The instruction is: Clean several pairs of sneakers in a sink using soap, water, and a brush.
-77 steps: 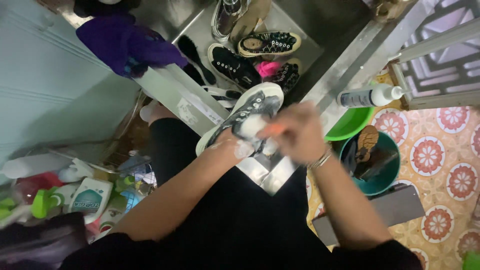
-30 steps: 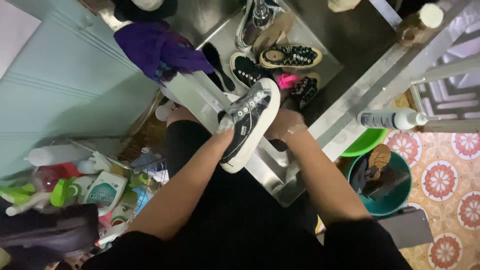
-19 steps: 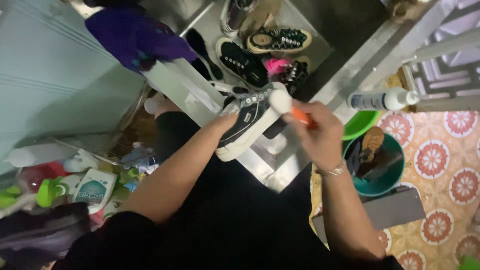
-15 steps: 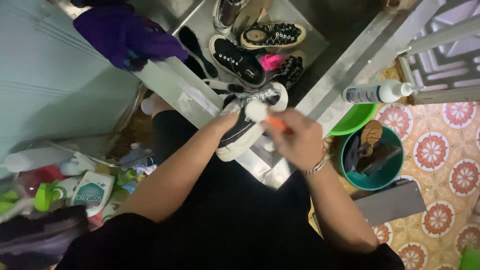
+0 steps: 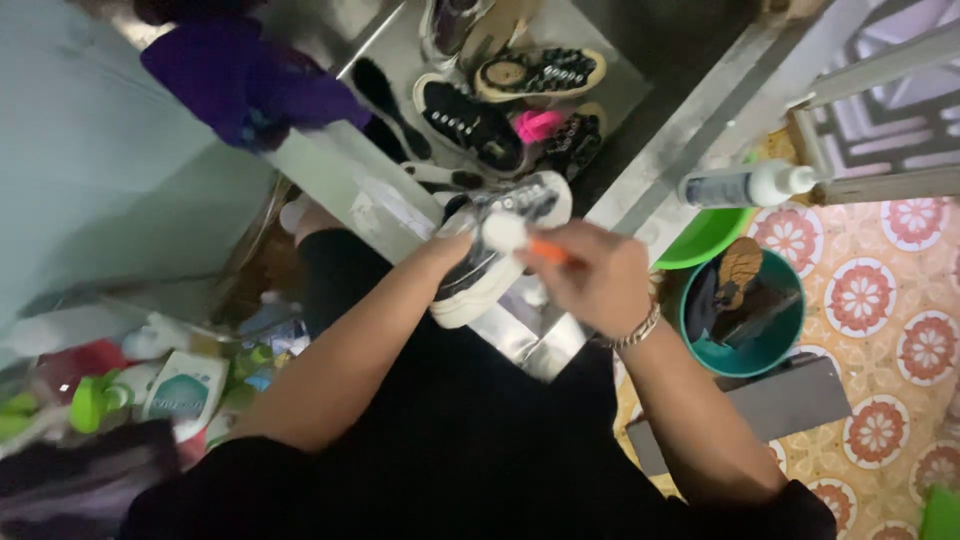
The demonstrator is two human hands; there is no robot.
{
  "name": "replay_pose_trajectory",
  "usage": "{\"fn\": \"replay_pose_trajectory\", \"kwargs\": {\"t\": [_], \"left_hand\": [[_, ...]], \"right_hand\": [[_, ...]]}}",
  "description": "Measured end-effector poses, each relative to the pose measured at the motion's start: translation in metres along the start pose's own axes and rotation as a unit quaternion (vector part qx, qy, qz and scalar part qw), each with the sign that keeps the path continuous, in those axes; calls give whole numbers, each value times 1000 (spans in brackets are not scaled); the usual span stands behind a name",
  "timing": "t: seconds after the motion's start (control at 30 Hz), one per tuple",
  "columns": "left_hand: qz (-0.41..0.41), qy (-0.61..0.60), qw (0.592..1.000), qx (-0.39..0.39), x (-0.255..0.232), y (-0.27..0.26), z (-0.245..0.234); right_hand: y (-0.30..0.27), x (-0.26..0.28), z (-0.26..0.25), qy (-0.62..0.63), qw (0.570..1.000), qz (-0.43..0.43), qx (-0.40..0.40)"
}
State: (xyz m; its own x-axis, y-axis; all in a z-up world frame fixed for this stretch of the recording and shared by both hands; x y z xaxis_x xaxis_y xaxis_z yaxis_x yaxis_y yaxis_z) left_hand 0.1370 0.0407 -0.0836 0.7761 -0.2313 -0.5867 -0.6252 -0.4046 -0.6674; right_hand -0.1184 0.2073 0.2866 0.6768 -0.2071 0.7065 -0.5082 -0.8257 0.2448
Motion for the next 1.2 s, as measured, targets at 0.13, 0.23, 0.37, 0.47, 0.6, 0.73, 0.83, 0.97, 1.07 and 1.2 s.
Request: {"fn": "replay_pose_trajectory", "kwargs": {"t": [0.13,0.23,0.37,0.47,0.6,0.73,0.83,0.97,1.07,1.2], "left_hand": [[46,-11,999,16,-31,55,6],[77,-20,997,25,-51,102,14],[96,-28,994,39,-18,179,50],[130,-26,991,33,-84,171,23],[171,-22,985,25,-135,176,6],[201,-17,979,17,-168,176,-14],[225,-11,974,23,-187,170,-19],[258,-5,966,25,-212,164,-30],[271,-4,962,25,-199,155,-35],[249,-3,968,20,-119,113,-34]], "right_hand": [[23,3,-59,-151,985,4,-81],[39,-9,-118,-179,974,37,-132],[85,-82,-203,-361,918,28,-161],[123,-175,-235,-379,911,84,-140],[159,-236,-236,-402,896,169,-88],[181,-279,-226,-474,860,188,-16],[181,-292,-223,-508,836,208,23],[173,-275,-227,-439,867,235,-38],[148,-253,-249,-228,922,267,-163],[97,-151,-221,-59,960,194,-196]]}}
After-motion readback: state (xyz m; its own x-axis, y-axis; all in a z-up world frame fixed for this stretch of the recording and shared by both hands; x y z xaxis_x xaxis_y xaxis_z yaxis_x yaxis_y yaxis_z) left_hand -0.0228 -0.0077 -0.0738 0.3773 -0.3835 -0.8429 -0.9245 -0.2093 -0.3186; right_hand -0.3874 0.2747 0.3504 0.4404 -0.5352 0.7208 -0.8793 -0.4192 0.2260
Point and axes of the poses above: each hand's wrist, its own y-axis towards the middle knuckle, its own z-axis out of the palm, x = y × z, the point moved 1 cm from there along y, towards the middle knuckle, and after that the axes turned 2 degrees about y, right-handed, at the moved point
